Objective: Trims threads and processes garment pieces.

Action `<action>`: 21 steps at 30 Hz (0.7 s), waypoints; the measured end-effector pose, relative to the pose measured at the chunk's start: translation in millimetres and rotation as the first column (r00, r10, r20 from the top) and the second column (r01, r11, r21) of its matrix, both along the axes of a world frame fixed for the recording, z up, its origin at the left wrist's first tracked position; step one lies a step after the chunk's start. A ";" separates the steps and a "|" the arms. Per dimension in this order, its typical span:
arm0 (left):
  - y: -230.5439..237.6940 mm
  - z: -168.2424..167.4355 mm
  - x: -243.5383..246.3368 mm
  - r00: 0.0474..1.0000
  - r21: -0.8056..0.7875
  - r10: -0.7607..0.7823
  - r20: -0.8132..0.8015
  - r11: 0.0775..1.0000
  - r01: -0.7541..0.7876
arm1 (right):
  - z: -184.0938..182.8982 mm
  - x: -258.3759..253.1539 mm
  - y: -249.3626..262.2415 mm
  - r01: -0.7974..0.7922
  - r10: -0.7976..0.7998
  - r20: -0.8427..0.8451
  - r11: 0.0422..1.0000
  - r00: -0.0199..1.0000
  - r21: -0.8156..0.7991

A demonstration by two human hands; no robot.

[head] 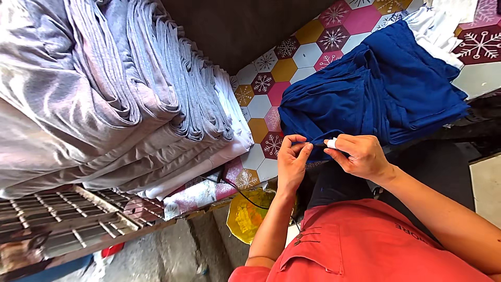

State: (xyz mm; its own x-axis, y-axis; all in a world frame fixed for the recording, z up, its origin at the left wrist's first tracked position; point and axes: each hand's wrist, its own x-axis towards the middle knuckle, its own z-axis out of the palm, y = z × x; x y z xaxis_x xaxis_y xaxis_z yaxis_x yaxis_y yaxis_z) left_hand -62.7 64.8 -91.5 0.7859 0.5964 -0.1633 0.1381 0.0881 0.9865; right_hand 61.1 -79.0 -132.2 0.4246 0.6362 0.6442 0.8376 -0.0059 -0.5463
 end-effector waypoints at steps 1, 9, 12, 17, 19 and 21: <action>-0.2 -0.2 0.0 1.000 -0.008 0.001 0.000 1.000 -0.001 | 0.2 -0.2 0.2 0.009 -0.008 -0.015 1.000 1.000 0.008; 1.1 -19.7 -16.6 0.998 0.467 -0.044 -0.055 0.882 0.065 | -2.2 11.9 2.4 0.101 -0.101 0.012 0.952 0.995 -0.290; 5.3 -56.8 -29.6 0.998 0.836 0.003 0.065 0.546 -0.056 | -14.3 0.8 -6.1 0.231 -0.192 0.241 0.962 0.951 -0.146; 2.7 -108.2 -69.1 0.939 0.832 -0.234 -0.253 0.442 0.334 | -54.1 -22.1 -46.6 0.072 -0.012 0.155 0.918 0.988 -0.390; -3.8 -114.9 -81.1 0.920 0.771 -0.257 -0.295 0.505 0.389 | -61.6 -32.2 -57.3 0.015 -0.031 -0.030 0.907 0.999 -0.421; -10.8 -114.6 -84.9 0.977 0.789 -0.157 -0.142 0.579 0.208 | -52.7 -38.3 -58.6 0.010 -0.096 -0.221 0.933 0.971 -0.359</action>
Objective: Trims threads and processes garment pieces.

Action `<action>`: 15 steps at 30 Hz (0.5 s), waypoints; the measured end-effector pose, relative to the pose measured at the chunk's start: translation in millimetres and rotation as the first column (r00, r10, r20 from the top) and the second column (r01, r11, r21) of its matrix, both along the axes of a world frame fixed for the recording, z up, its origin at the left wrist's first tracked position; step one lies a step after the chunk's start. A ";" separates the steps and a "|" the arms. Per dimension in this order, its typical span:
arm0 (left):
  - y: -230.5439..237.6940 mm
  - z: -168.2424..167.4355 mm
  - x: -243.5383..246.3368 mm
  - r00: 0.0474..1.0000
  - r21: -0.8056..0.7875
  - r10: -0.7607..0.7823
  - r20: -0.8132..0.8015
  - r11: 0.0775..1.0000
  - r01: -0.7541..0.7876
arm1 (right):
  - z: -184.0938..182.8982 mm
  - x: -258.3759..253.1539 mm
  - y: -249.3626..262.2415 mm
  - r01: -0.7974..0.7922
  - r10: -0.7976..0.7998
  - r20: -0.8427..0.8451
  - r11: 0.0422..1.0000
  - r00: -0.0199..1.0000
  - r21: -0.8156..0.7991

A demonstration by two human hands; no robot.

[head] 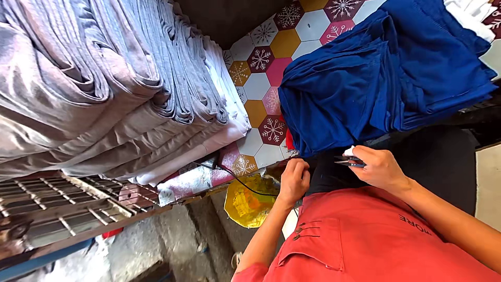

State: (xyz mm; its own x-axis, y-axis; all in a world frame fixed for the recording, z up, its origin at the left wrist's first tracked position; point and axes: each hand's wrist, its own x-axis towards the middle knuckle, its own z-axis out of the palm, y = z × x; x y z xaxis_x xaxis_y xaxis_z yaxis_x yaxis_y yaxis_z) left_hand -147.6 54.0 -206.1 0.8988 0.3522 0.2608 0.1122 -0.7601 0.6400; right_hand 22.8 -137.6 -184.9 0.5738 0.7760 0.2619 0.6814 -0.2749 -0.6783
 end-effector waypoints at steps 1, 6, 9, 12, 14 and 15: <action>-2.7 1.3 1.7 0.993 -0.001 0.071 0.091 0.997 -0.071 | 6.8 -2.5 2.1 0.041 -0.038 -0.093 0.998 0.995 0.038; -0.1 -2.3 30.0 0.978 0.060 0.176 0.111 0.981 -0.183 | 22.4 1.5 30.7 0.132 -0.103 -0.384 0.990 0.918 0.048; -5.0 -6.9 23.0 0.998 -0.018 0.051 -0.037 0.999 -0.052 | 22.5 9.8 38.6 0.094 -0.139 -0.462 0.988 0.876 -0.120; -17.1 3.3 9.0 0.941 -0.446 0.052 -0.336 0.871 -0.208 | 24.1 12.1 36.8 0.053 -0.139 -0.440 0.978 0.887 -0.201; -17.6 9.2 13.1 0.898 -0.785 0.142 -0.417 0.441 -0.435 | 24.5 7.4 39.9 0.020 -0.109 -0.420 0.977 0.901 -0.211; -18.2 10.4 17.6 0.887 -0.865 0.200 -0.417 0.212 -0.454 | 24.3 4.1 43.3 0.005 -0.101 -0.417 0.975 0.903 -0.224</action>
